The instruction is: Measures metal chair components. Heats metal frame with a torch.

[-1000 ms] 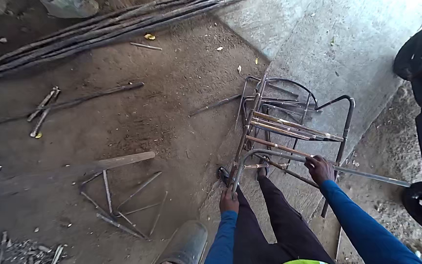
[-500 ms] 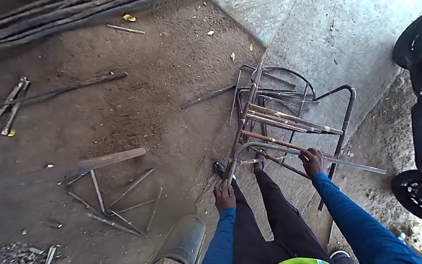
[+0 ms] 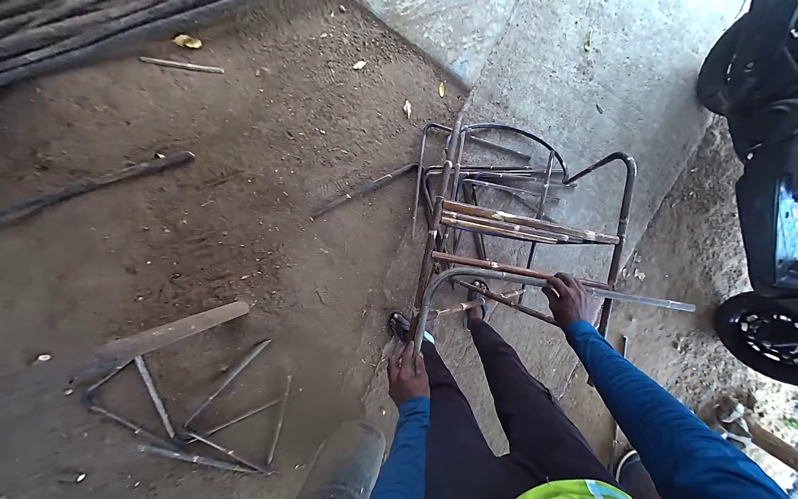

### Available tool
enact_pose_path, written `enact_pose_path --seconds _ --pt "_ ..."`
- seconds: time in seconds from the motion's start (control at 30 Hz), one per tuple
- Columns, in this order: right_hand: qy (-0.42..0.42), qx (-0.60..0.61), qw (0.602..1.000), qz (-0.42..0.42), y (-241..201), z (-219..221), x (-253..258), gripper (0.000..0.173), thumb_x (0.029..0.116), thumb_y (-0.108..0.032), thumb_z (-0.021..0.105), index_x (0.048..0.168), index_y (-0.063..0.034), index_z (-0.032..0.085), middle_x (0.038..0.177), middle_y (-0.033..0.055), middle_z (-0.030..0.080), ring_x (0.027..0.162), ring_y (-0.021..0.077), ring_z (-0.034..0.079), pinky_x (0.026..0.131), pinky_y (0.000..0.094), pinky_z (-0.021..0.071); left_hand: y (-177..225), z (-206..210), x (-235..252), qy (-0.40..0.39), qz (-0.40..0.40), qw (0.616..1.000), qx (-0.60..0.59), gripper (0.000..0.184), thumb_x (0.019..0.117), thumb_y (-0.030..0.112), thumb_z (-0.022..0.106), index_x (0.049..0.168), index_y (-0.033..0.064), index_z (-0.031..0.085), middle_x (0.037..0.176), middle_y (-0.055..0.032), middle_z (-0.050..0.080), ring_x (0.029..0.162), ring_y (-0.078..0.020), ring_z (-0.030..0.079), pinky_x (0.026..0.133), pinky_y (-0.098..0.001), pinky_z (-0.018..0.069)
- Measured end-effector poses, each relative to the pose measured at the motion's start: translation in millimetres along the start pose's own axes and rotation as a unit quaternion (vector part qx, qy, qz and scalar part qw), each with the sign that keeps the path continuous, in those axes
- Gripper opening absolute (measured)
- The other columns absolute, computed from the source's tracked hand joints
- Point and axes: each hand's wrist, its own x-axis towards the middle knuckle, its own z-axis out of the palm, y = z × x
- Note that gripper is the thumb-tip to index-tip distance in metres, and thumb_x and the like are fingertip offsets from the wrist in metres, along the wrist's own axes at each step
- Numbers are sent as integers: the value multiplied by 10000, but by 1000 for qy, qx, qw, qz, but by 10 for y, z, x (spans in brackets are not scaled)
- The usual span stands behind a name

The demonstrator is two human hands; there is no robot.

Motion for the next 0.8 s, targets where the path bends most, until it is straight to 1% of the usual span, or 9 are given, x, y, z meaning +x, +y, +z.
enact_pose_path --seconds 0.07,0.17,0.27,0.37,0.43,0.57,0.67,0.7,0.8 --pt "22 10 1000 -2 -3 45 -16 224 962 -210 734 1164 -114 755 1242 120 709 1183 327 665 945 541 565 17 -21 51 -2 3 1000 4 308 960 223 703 1248 124 749 1297 -178 675 1178 -374 661 934 -551 568" --pt "51 4 999 -8 -1 114 -5 208 955 -234 744 1130 -123 759 1207 119 716 1163 323 671 931 527 571 34 -22 78 -5 -2 1000 8 307 963 232 708 1250 133 749 1292 -170 675 1164 -359 668 916 -544 574" --pt "51 5 999 -12 -15 134 -4 218 955 -281 747 1110 -127 762 1202 117 705 1170 329 656 945 525 560 38 -37 76 -3 -4 1000 8 310 950 227 724 1243 131 751 1290 -151 681 1159 -350 672 902 -542 580" --pt "52 16 998 -23 20 154 -5 222 958 -281 745 1113 -123 763 1206 117 702 1185 322 651 960 522 559 86 -57 109 -17 -13 1000 9 304 946 188 726 1237 101 746 1303 -164 675 1161 -354 672 911 -545 575" --pt "55 23 998 -31 37 158 0 211 953 -269 749 1096 -114 762 1206 117 702 1178 315 657 949 516 566 123 -74 120 -26 -18 999 13 306 946 167 725 1242 89 738 1303 -166 674 1148 -347 678 911 -542 578" --pt "31 31 999 -28 47 121 34 220 957 -283 743 1098 -115 764 1241 108 696 1191 301 658 958 519 565 139 -105 161 -41 -22 999 10 323 912 145 754 1225 68 734 1274 -167 680 1101 -337 693 893 -532 586" --pt "5 14 999 -38 51 74 72 221 980 -286 712 1117 -120 762 1267 102 687 1213 301 644 985 508 553 176 -142 228 -65 -35 997 12 320 883 128 776 1193 57 737 1254 -173 684 1070 -337 699 885 -539 585" --pt "-3 8 999 -41 53 70 79 225 987 -292 701 1123 -124 759 1266 99 684 1213 299 640 992 503 548 188 -161 250 -76 -42 996 15 321 878 129 780 1188 56 738 1252 -170 685 1073 -339 695 893 -543 580" --pt "-2 -8 999 -44 11 31 69 206 976 -273 710 1108 -123 759 1252 110 690 1202 316 645 986 527 544 196 -187 295 -103 -58 993 24 331 880 149 778 1198 70 735 1276 -163 676 1123 -350 678 921 -562 567"
